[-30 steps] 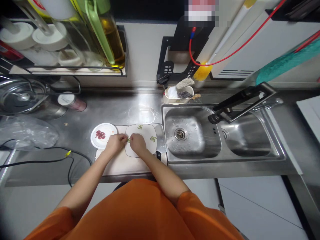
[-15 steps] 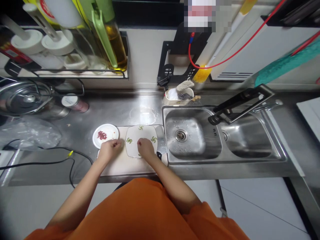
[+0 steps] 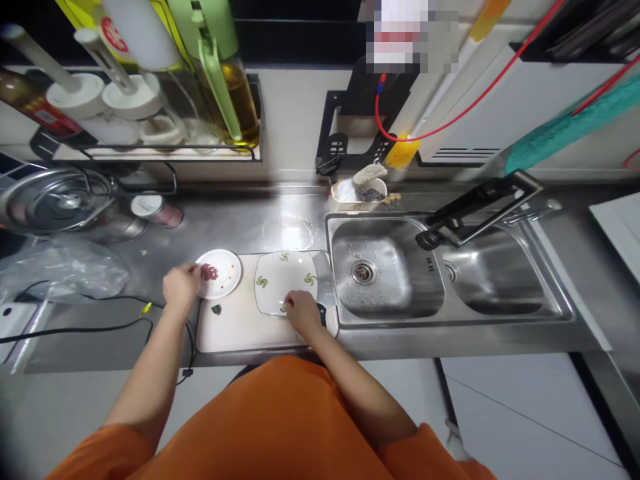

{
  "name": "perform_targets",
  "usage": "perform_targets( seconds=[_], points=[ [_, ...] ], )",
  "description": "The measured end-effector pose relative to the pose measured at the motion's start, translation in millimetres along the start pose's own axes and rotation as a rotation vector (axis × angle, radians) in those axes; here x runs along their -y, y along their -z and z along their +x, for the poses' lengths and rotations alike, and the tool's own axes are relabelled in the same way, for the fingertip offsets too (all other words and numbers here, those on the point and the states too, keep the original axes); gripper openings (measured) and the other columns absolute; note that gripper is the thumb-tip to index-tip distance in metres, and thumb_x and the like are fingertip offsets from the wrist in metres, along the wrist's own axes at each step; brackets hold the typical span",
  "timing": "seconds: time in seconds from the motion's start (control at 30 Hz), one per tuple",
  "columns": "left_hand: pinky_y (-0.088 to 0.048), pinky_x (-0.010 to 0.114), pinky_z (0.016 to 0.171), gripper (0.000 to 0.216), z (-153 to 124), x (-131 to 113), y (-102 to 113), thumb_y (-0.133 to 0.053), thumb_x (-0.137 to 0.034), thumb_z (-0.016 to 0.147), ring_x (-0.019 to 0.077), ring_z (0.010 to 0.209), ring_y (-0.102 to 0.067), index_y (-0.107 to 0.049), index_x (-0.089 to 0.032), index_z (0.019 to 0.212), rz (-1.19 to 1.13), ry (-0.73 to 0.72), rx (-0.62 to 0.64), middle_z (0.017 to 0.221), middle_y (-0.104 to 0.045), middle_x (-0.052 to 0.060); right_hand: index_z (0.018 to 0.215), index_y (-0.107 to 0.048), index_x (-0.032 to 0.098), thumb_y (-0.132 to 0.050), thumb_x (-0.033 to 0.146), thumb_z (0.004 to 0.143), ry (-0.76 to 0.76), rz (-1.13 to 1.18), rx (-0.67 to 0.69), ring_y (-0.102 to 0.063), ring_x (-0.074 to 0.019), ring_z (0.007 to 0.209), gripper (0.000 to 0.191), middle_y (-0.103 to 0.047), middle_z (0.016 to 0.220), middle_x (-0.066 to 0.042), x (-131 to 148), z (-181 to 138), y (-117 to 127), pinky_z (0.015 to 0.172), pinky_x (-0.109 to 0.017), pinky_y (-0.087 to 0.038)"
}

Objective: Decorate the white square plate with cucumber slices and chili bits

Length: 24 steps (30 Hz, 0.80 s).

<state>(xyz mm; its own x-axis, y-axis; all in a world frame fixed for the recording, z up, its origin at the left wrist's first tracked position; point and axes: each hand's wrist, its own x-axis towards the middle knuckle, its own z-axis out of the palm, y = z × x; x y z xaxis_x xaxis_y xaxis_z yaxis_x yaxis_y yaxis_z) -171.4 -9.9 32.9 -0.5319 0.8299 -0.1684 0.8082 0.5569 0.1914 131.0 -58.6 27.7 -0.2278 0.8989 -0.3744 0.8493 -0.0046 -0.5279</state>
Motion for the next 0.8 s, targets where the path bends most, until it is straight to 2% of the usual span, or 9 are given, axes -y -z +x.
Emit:
perform_targets(
  seconds=[0.2, 0.37, 0.6, 0.8],
  points=[
    [-0.046, 0.033, 0.084, 0.033, 2.6, 7.7, -7.8, -0.048, -0.022, 0.077, 0.0237, 0.093, -0.062, -0.070, -0.021, 0.102, -0.062, -0.122, 0.081, 0.102, -0.068, 0.011, 0.079, -0.065, 0.018, -0.051, 0.015, 0.078, -0.020, -0.009, -0.014, -0.054, -0.0145, 0.075, 0.015, -0.066, 0.078, -0.003, 1.3, -6.8, -1.6, 0.068, -0.023, -0.033],
    [-0.046, 0.029, 0.084, 0.031, -5.4, 15.1, -7.7, -0.049, -0.026, 0.078, 0.0204, 0.091, -0.063, -0.069, -0.022, 0.102, -0.188, -0.125, 0.038, 0.099, -0.070, 0.006, 0.078, -0.065, 0.018, -0.052, 0.016, 0.079, -0.017, -0.004, -0.054, -0.054, -0.0151, 0.078, 0.013, -0.066, 0.080, -0.004, 6.4, -12.0, -6.9, 0.070, -0.024, -0.033],
    [-0.047, 0.035, 0.072, 0.032, -12.7, 18.0, -6.7, -0.055, -0.039, 0.073, 0.0287, 0.085, -0.064, -0.070, -0.023, 0.096, 0.022, -0.067, 0.141, 0.091, -0.070, 0.011, 0.077, -0.064, 0.018, -0.049, 0.016, 0.082, 0.002, -0.049, -0.087, -0.051, -0.0158, 0.077, 0.015, -0.063, 0.077, -0.003, 13.6, -22.4, -11.0, 0.072, -0.025, -0.032],
    [-0.047, 0.035, 0.071, 0.033, -13.5, 12.9, -12.3, -0.054, -0.039, 0.073, 0.0294, 0.085, -0.064, -0.070, -0.022, 0.097, 0.065, -0.007, 0.118, 0.094, -0.070, 0.013, 0.079, -0.063, 0.018, -0.049, 0.016, 0.083, 0.018, -0.064, -0.036, -0.050, -0.0158, 0.079, 0.015, -0.062, 0.079, -0.004, 9.1, -24.2, -2.0, 0.073, -0.025, -0.031]
  ],
)
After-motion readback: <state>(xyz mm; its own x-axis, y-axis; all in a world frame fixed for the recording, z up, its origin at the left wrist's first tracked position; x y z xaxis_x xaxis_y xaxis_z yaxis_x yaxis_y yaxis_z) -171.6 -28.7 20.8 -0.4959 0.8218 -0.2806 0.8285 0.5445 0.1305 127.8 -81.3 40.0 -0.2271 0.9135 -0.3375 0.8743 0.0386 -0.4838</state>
